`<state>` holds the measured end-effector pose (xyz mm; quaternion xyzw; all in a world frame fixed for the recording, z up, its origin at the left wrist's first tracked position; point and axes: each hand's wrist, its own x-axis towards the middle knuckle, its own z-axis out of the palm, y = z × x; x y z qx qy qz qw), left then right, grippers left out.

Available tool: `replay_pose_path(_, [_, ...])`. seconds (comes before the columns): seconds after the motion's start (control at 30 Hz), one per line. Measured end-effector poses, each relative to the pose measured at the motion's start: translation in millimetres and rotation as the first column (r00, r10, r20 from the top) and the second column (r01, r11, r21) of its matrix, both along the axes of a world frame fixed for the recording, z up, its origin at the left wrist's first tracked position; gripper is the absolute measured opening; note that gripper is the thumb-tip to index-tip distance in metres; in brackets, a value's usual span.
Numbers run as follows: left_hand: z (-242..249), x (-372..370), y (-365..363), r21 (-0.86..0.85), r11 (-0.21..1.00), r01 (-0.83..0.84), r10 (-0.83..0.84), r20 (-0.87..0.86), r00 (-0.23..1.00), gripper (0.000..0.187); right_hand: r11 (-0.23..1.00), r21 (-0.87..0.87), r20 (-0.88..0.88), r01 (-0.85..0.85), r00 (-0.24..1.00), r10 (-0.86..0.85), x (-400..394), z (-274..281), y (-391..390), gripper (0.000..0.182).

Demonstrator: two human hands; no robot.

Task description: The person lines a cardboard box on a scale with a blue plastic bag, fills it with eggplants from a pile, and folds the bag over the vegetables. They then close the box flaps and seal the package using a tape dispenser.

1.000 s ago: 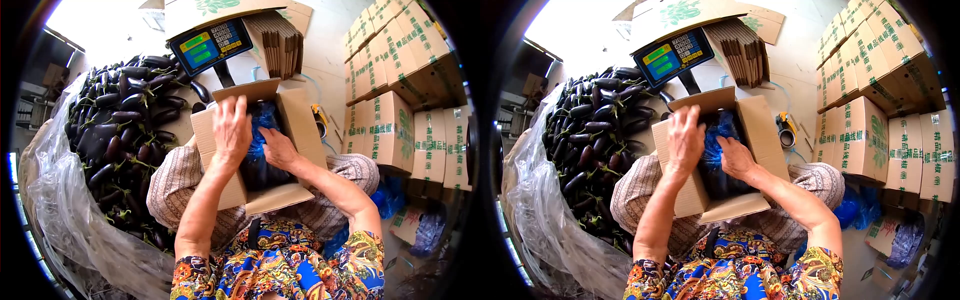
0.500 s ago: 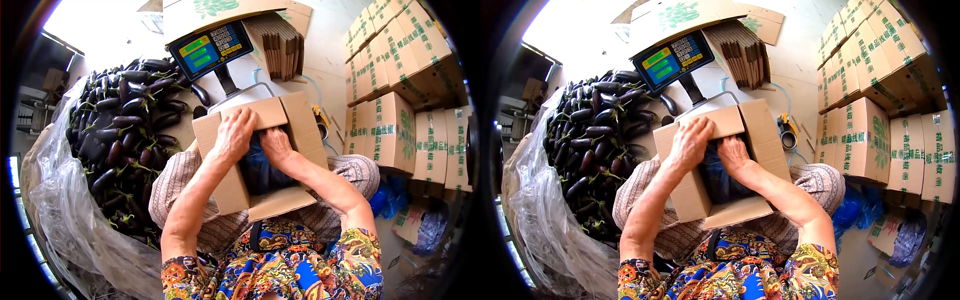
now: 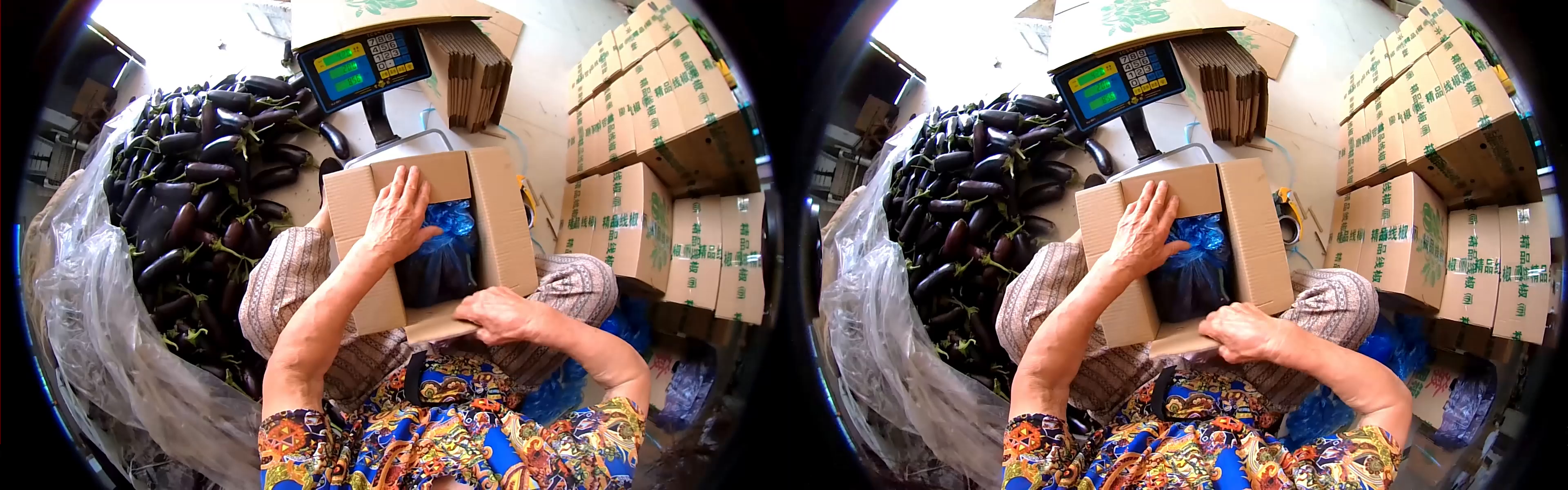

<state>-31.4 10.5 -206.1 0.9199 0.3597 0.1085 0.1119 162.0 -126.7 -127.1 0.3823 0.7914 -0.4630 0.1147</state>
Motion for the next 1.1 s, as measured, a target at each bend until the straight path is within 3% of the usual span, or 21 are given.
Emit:
replay_pose_path(0.03, [2.7, -0.6, 0.2, -0.04, 0.999, 0.006, -0.006, 0.008, 1.0, 0.093, 0.995, 0.101, 0.078, -0.006, 0.997, -0.002, -0.9, -12.4, -4.5, 0.038])
replay_pose_path(0.07, [5.2, -0.8, 0.5, -0.081, 0.997, 0.011, -0.009, 0.017, 1.0, 0.1, 0.976, 0.171, -0.125, 0.135, 0.986, -0.114, 6.2, -21.0, -0.1, 0.02])
replay_pose_path(0.1, [8.5, -1.0, 0.9, -0.126, 0.992, 0.006, -0.007, -0.009, 1.0, 0.105, 0.975, 0.094, -0.066, 0.203, 0.978, -0.198, 6.0, -12.8, 13.0, 0.028])
replay_pose_path(0.17, [13.7, -1.0, 2.2, -0.214, 0.977, 0.001, -0.015, -0.064, 0.998, 0.115, 0.938, 0.266, 0.144, 0.224, 0.953, -0.268, 5.6, -18.5, 37.3, 0.039])
replay_pose_path(0.23, [10.8, 1.7, 5.9, -0.226, 0.974, 0.025, -0.049, -0.099, 0.994, 0.13, 0.913, 0.334, 0.152, 0.234, 0.942, -0.298, 4.3, -32.5, 46.6, 0.057])
replay_pose_path(0.33, [1.9, 2.5, -2.6, -0.184, 0.982, 0.046, -0.066, -0.104, 0.992, 0.138, 0.851, 0.463, 0.064, 0.249, 0.948, -0.312, 0.8, -43.0, 37.8, 0.064])
replay_pose_path(0.57, [2.8, 4.6, -7.5, -0.189, 0.981, 0.044, -0.07, -0.133, 0.989, 0.139, 0.618, 0.718, -0.01, 0.319, 0.893, -0.45, 1.5, -50.5, 19.2, 0.085])
replay_pose_path(0.6, [1.7, 5.2, -9.0, -0.171, 0.984, 0.039, -0.062, -0.133, 0.989, 0.139, 0.692, 0.66, 0.078, 0.292, 0.89, -0.45, -2.0, -42.8, 21.1, 0.102])
replay_pose_path(0.7, [-2.0, 7.4, -12.9, -0.146, 0.989, 0.014, -0.03, -0.111, 0.993, 0.138, 0.534, 0.806, 0.06, 0.255, 0.863, -0.502, 4.1, -40.6, 20.6, 0.113])
replay_pose_path(0.73, [-4.6, 7.8, -13.3, -0.14, 0.99, 0.01, -0.024, -0.1, 0.995, 0.138, 0.503, 0.797, 0.045, 0.334, 0.798, -0.601, 16.8, -37.7, 25.7, 0.12])
replay_pose_path(0.77, [-7.3, 7.2, -15.2, -0.139, 0.99, 0.004, -0.017, -0.088, 0.996, 0.138, 0.253, 0.886, -0.103, 0.389, 0.696, -0.71, 31.4, -48.4, 28.8, 0.102])
replay_pose_path(0.8, [-6.8, 6.7, -14.9, -0.138, 0.99, 0.008, -0.02, -0.088, 0.996, 0.139, 0.325, 0.527, -0.139, 0.785, 0.457, -0.879, 65.6, -62.5, 35.8, 0.087])
replay_pose_path(0.83, [-6.2, 5.4, -16.6, -0.147, 0.989, 0.005, -0.018, -0.092, 0.996, 0.14, 0.195, 0.047, -0.027, 0.98, 0.196, -0.98, 90.3, -68.4, 42.1, 0.072])
replay_pose_path(0.9, [-4.0, 5.8, -14.8, -0.156, 0.988, 0.0, -0.016, -0.099, 0.995, 0.141, 0.219, 0.225, -0.26, 0.949, 0.275, -0.926, 79.6, -61.4, 25.3, 0.046])
replay_pose_path(0.93, [0.2, 8.5, -14.5, -0.192, 0.981, -0.023, -0.004, -0.138, 0.99, 0.143, 0.282, 0.219, -0.236, 0.934, 0.331, -0.914, 61.4, -26.7, 24.8, 0.039])
replay_pose_path(0.97, [-1.7, 9.0, -16.9, -0.188, 0.981, -0.038, 0.014, -0.128, 0.992, 0.143, 0.493, 0.212, -0.067, 0.844, 0.516, -0.854, 35.1, 19.6, 25.2, 0.045])
replay_pose_path(1.03, [-2.3, 8.8, -16.7, -0.167, 0.985, -0.033, 0.013, -0.122, 0.992, 0.143, 0.463, 0.621, -0.238, 0.632, 0.716, -0.656, 5.6, 0.3, 7.0, 0.054])
replay_pose_path(1.1, [-7.2, 8.1, -15.5, -0.153, 0.988, -0.024, 0.011, -0.087, 0.996, 0.144, 0.471, 0.65, -0.285, 0.596, 0.766, -0.577, -3.0, -34.5, -3.0, 0.076])
